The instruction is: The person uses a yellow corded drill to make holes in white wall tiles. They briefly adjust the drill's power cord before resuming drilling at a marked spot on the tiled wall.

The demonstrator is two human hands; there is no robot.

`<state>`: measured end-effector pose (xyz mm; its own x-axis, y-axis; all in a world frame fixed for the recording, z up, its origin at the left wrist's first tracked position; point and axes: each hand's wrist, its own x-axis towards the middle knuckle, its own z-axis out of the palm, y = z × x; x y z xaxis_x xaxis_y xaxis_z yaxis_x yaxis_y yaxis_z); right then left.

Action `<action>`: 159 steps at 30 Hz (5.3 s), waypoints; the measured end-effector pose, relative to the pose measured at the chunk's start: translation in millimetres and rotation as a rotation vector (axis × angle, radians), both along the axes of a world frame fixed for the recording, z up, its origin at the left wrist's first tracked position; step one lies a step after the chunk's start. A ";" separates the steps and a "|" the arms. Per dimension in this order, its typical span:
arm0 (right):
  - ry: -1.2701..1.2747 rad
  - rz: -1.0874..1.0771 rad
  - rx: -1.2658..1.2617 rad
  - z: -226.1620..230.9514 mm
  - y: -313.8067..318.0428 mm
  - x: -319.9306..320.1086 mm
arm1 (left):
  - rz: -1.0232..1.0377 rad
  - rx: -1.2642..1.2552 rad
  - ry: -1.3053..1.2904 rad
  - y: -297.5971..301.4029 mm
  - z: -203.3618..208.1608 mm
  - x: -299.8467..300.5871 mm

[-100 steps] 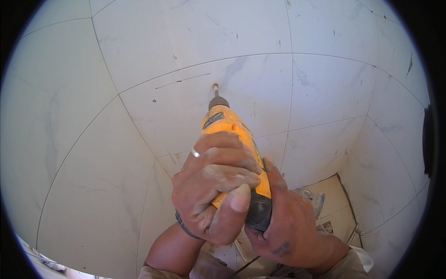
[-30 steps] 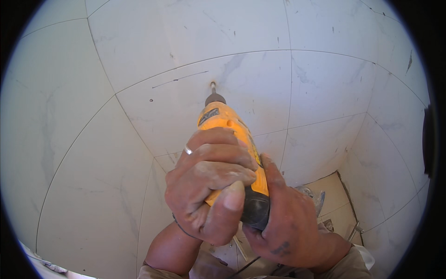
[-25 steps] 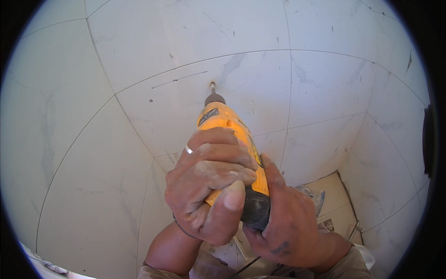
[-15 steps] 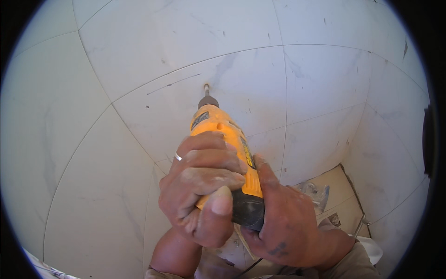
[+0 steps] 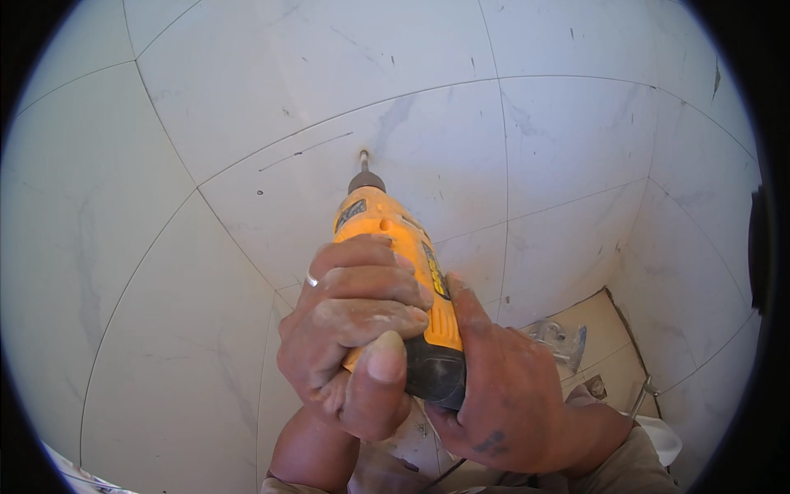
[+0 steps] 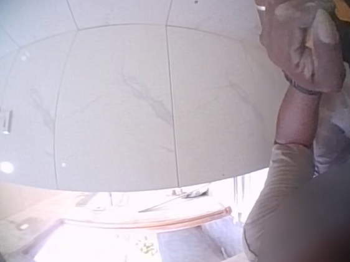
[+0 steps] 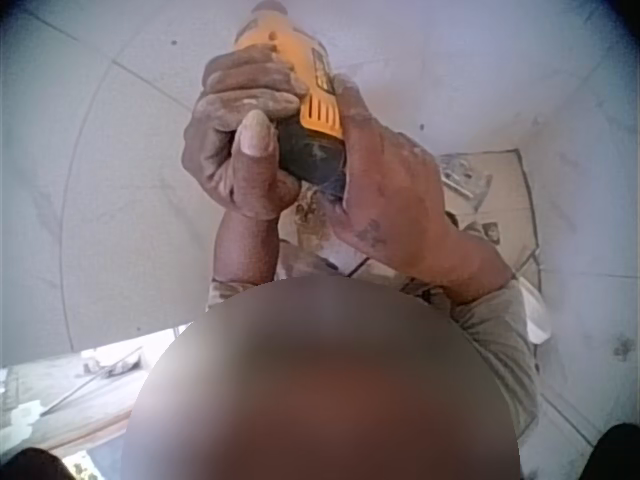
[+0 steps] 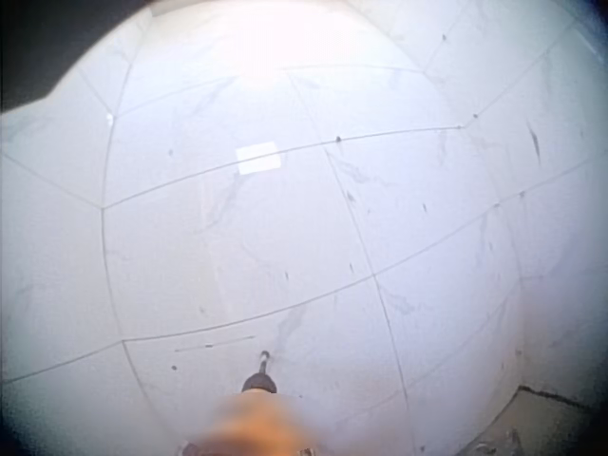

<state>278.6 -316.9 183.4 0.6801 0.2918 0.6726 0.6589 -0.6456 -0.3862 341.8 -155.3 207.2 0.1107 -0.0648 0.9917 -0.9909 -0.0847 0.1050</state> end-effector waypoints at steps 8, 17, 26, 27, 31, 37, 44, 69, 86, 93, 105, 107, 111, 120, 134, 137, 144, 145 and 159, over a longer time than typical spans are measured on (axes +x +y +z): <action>0.013 -0.006 -0.016 -1.1 1.2 0.4 | -0.010 -0.007 -0.008 0.7 -0.9 1.0; 0.013 0.013 -0.004 -0.9 1.5 2.6 | -0.016 -0.004 0.000 1.5 -1.7 2.3; 0.016 0.009 -0.008 0.3 1.7 3.1 | -0.019 -0.011 -0.008 1.1 -2.1 4.4; 0.011 0.008 -0.007 0.3 1.7 3.3 | -0.019 -0.013 -0.009 1.0 -2.2 4.6; -0.006 0.005 -0.010 -0.3 1.6 4.5 | -0.029 -0.024 -0.003 0.3 -3.1 4.8; 0.010 0.009 -0.007 -1.3 1.0 4.8 | -0.029 -0.018 0.000 0.3 -3.2 4.7; 0.014 0.017 0.005 -1.0 0.9 5.5 | -0.032 -0.019 -0.003 -0.4 -3.3 6.0; -0.012 -0.009 -0.008 0.5 2.5 6.0 | -0.003 -0.021 -0.013 1.3 -1.5 8.7; -0.012 0.006 -0.013 4.4 -0.5 7.4 | 0.047 -0.041 0.064 -2.1 -0.5 4.2; 0.023 0.058 0.004 6.5 -3.0 9.3 | 0.042 -0.052 0.064 -3.5 -0.9 4.8; 0.043 0.062 0.003 8.3 -4.3 8.5 | 0.027 -0.056 0.085 -5.4 -1.0 3.4; 0.037 0.061 0.009 8.4 -3.4 8.9 | 0.034 -0.053 0.088 -5.1 -0.8 2.9; 0.032 0.044 -0.009 9.0 -2.7 8.9 | 0.024 -0.050 0.093 -4.6 0.5 3.8; 0.043 0.045 -0.006 9.8 -1.9 9.3 | 0.012 -0.062 0.086 -4.5 -0.2 5.8; 0.004 -0.007 -0.012 7.4 1.6 10.8 | 0.029 -0.026 0.077 -1.1 1.6 6.8; 0.002 -0.015 -0.021 5.1 1.1 11.4 | 0.029 -0.021 0.072 -1.5 1.0 7.5; -0.038 -0.009 0.001 4.2 1.8 12.1 | -0.028 -0.026 0.034 0.0 2.0 11.1; -0.026 -0.005 -0.004 5.3 0.7 11.0 | -0.030 -0.020 0.025 0.5 2.6 11.5; -0.024 0.024 -0.072 13.0 -0.4 9.0 | 0.007 -0.043 0.029 3.7 6.5 7.8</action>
<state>287.6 -317.4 196.4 0.6561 0.3562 0.6653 0.6831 -0.6549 -0.3231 349.5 -151.6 213.7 0.1399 -0.0209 0.9899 -0.9867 -0.0867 0.1376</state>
